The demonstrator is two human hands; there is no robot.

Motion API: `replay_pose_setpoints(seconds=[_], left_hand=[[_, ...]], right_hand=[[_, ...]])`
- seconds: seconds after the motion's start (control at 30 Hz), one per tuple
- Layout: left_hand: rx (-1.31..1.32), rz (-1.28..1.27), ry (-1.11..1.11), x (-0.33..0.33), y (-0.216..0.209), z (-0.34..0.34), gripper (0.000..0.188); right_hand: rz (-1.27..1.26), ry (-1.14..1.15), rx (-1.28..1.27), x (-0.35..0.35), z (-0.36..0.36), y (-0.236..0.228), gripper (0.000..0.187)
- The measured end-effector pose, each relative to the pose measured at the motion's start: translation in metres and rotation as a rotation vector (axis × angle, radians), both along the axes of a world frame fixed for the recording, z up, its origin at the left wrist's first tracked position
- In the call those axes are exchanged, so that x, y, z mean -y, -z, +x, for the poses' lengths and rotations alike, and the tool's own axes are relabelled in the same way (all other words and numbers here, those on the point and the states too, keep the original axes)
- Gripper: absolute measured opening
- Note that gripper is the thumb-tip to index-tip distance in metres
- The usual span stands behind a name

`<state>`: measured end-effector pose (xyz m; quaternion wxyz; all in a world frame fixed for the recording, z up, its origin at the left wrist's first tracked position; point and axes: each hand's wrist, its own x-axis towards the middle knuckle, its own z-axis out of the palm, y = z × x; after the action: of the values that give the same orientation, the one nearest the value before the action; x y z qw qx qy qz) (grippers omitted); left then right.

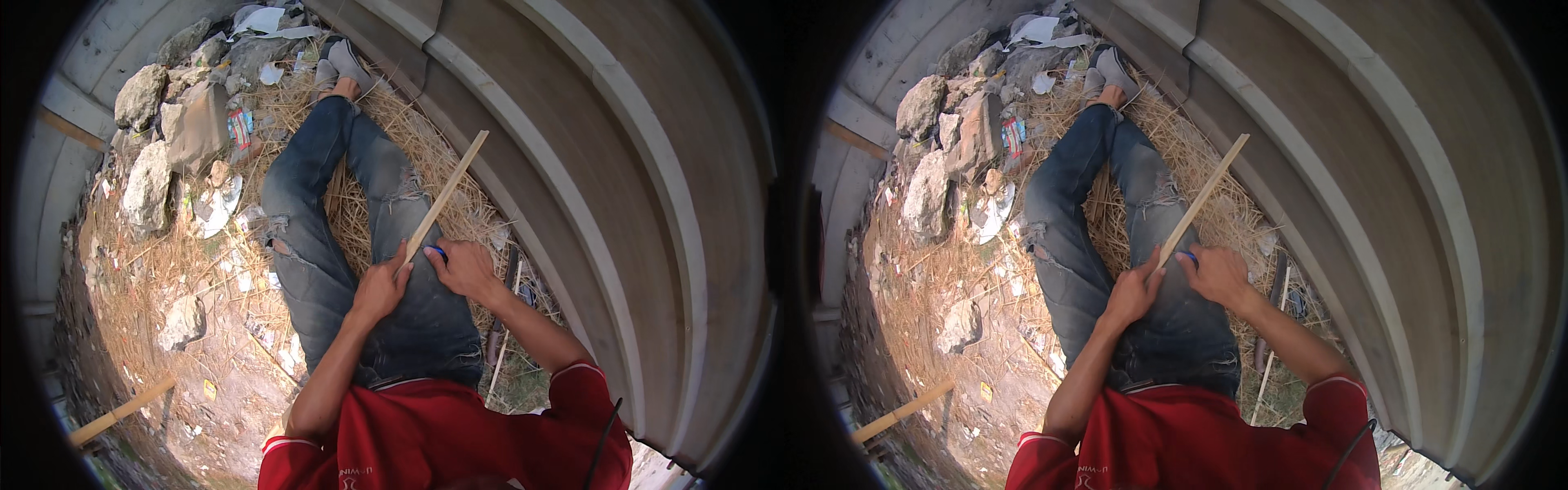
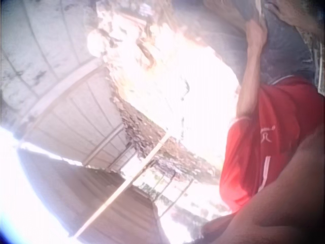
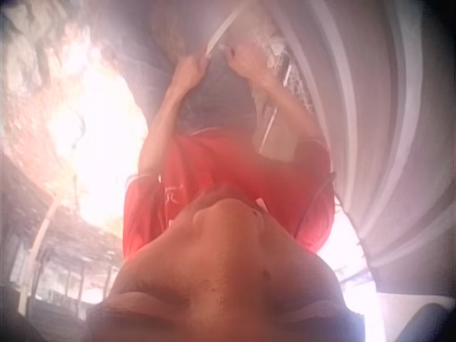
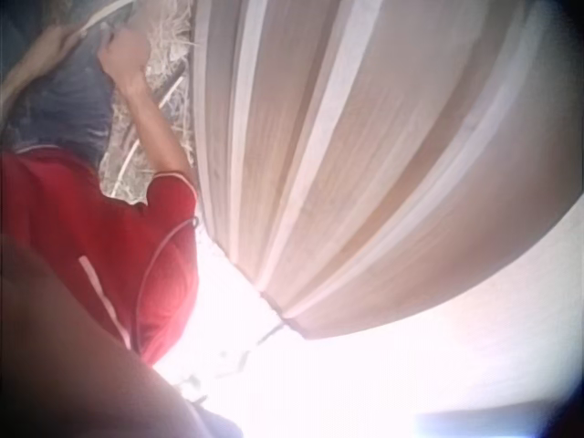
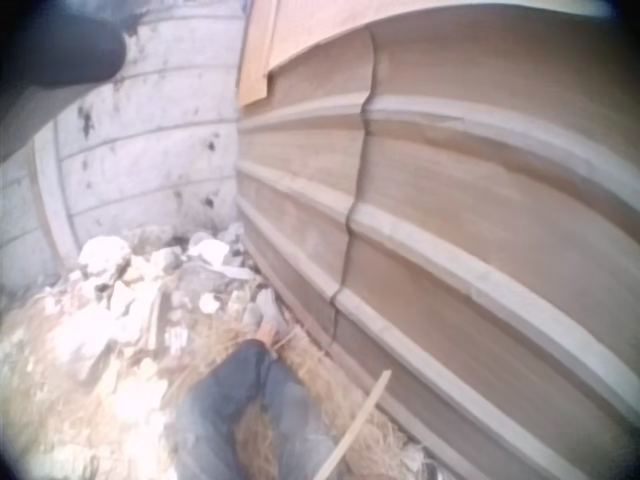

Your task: The person sits on the ground and uses a blue utility knife to shave thin strips from a long wooden stick. They hold the stick against their legs and repeatedly scrape the blade along its length to remove material.

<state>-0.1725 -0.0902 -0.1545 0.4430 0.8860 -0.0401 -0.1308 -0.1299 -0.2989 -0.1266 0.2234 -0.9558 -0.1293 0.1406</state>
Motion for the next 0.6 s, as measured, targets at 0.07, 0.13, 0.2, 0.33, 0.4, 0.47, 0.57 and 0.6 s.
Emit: replay_pose_setpoints(seconds=[0.07,0.13,0.2,0.33,0.4,0.47,0.57,0.6], left_hand=[[-0.031,0.01,0.01,-0.002,0.0,0.002,0.053],[-0.066,-0.002,0.003,-0.004,-0.003,0.004,0.052],[-0.111,-0.037,-0.018,-0.007,-0.005,0.003,0.051],[-0.05,-0.159,-0.029,-0.013,0.015,0.0,0.049],[-0.115,-0.2,-0.043,-0.009,0.008,0.003,0.049],[-0.124,-0.17,-0.034,-0.008,0.007,0.003,0.049],[-0.126,-0.126,-0.024,-0.008,0.0,0.0,0.05],[-0.121,-0.117,-0.02,-0.007,-0.002,0.0,0.05]], right_hand=[[0.029,0.015,0.046,0.0,0.012,0.006,0.047],[0.014,0.03,0.053,-0.001,0.019,0.0,0.041],[0.041,0.013,0.067,-0.003,0.019,-0.007,0.036],[0.12,-0.013,-0.017,-0.005,0.012,-0.018,0.034],[0.101,-0.007,-0.068,-0.006,0.007,-0.016,0.035],[0.071,-0.03,-0.056,-0.007,0.005,-0.002,0.036],[0.075,0.127,0.036,0.001,0.025,0.011,0.036],[0.118,0.13,-0.014,0.006,0.033,0.01,0.036]])
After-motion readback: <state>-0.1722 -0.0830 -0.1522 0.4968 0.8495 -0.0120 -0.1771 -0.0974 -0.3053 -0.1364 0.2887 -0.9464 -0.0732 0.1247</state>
